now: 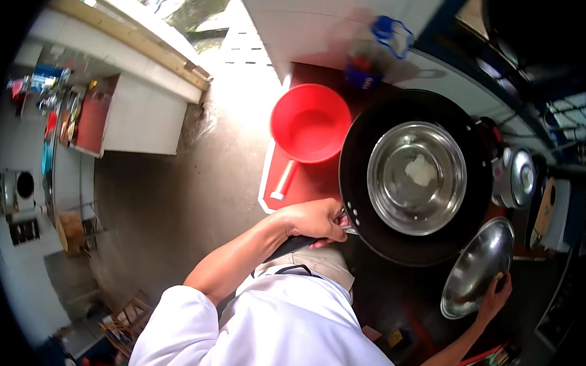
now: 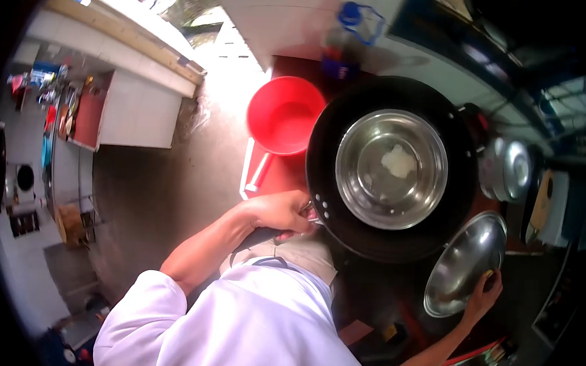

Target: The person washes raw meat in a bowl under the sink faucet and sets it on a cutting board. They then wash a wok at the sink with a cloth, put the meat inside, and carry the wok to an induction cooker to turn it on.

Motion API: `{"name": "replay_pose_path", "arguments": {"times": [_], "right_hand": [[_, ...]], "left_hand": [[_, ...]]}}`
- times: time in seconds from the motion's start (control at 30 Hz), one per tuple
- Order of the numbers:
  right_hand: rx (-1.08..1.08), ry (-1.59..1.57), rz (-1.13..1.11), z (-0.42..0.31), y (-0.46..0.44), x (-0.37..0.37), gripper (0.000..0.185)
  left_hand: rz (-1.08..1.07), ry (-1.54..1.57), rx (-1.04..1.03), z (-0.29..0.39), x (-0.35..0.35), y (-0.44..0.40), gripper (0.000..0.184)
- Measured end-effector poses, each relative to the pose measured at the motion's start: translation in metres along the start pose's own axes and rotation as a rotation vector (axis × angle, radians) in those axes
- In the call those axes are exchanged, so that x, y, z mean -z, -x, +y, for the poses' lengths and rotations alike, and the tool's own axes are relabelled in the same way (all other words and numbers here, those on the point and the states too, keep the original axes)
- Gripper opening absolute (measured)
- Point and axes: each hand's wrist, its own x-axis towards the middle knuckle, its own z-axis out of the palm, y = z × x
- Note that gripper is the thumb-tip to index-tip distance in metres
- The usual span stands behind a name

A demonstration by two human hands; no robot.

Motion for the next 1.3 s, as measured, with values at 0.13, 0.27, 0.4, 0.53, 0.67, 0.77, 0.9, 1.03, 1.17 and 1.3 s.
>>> {"name": "replay_pose_path", "arguments": {"times": [0.13,0.27,0.4,0.53,0.67,0.77,0.9,1.03,1.17,1.3], "right_hand": [[0.091,-0.131,0.035,-0.044,0.005,0.021,0.041],[0.272,-0.16,0.062,-0.101,0.017,0.035,0.039],[0.436,-0.378,-0.028,-0.194,0.039,0.044,0.036],[0.595,-0.448,-0.072,-0.315,0.069,0.03,0.034],[0.562,-0.629,-0.304,-0.465,0.128,0.009,0.036],[0.815,-0.69,-0.41,-0.568,0.16,-0.034,0.036],[1.11,-0.424,-0.355,-0.728,0.239,-0.082,0.036],[1.26,-0.41,-0.471,-0.868,0.324,-0.129,0.037],[1.314,-0.416,-0.623,-0.998,0.409,-0.186,0.04],[1.505,-0.458,-0.593,-1.124,0.49,-0.257,0.04]], "left_hand": [[0.132,0.011,-0.035,-0.02,-0.002,0.084,0.01],[0.226,0.073,-0.116,-0.072,0.013,0.175,0.014],[0.356,0.11,-0.13,-0.128,0.02,0.276,0.017],[0.522,0.121,-0.125,-0.189,0.023,0.388,0.019],[0.643,0.351,-0.233,-0.268,0.021,0.481,0.02],[0.751,0.435,-0.266,-0.306,0.017,0.527,0.015],[0.922,0.641,-0.295,-0.357,0.025,0.584,0.014],[1.091,0.725,-0.311,-0.417,0.038,0.614,0.013],[1.216,0.843,-0.359,-0.441,0.064,0.665,0.012],[1.334,1.001,-0.404,-0.466,0.096,0.714,0.014]]}}
